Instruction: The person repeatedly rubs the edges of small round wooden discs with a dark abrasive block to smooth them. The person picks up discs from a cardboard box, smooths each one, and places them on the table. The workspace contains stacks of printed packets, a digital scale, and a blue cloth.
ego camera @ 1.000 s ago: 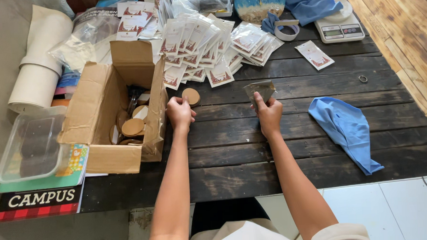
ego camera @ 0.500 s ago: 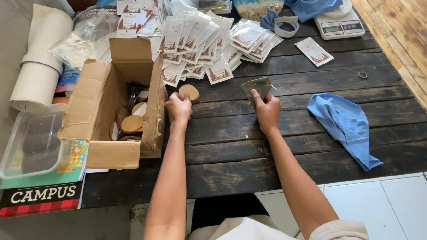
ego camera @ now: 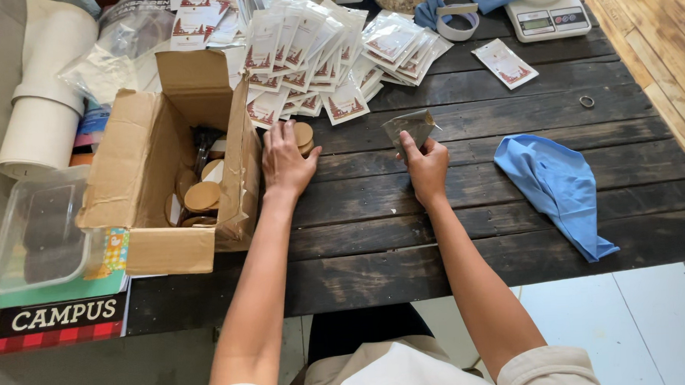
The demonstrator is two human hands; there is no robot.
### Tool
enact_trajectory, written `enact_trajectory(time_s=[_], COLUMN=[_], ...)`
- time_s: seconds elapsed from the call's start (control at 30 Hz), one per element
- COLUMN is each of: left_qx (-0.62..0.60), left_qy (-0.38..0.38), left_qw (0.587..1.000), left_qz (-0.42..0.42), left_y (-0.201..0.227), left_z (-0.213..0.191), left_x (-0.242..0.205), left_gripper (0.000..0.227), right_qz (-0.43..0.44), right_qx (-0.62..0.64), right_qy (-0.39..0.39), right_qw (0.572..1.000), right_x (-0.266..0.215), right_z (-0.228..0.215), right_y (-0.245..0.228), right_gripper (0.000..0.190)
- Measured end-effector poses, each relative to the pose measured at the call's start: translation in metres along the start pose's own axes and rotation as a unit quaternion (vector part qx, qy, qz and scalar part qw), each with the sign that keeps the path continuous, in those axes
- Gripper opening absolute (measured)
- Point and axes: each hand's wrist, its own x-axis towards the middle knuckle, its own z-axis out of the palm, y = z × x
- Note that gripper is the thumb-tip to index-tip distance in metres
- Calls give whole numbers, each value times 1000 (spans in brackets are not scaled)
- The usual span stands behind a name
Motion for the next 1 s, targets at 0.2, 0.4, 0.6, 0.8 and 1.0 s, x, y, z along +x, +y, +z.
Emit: enact_trajectory(time_s=[0.2, 0.4, 0.6, 0.8, 1.0], left_qx=[66, 92, 63, 69, 87], left_qy=[-90, -196, -189, -253, -239], left_qw=[994, 975, 979, 964, 967], left_qz=[-13, -40, -41, -56, -23], left_y=[3, -10, -23, -2, -22], left_z=[-17, -7, 12, -15, 11], left_x=[11, 29, 31, 34, 39], left_gripper=[74, 78, 56, 78, 49], right_qz=[5, 2, -2, 4, 2], right_qx=[3, -11, -3, -1, -6], right_qy=[5, 2, 3, -2, 0], right_qw=[1000, 1000, 1000, 1000, 1000], right_x=[9, 17, 7, 7, 13], right_z=[0, 0, 0, 1, 0], right_y=[13, 26, 8, 8, 19], right_gripper=[33, 32, 32, 30, 32])
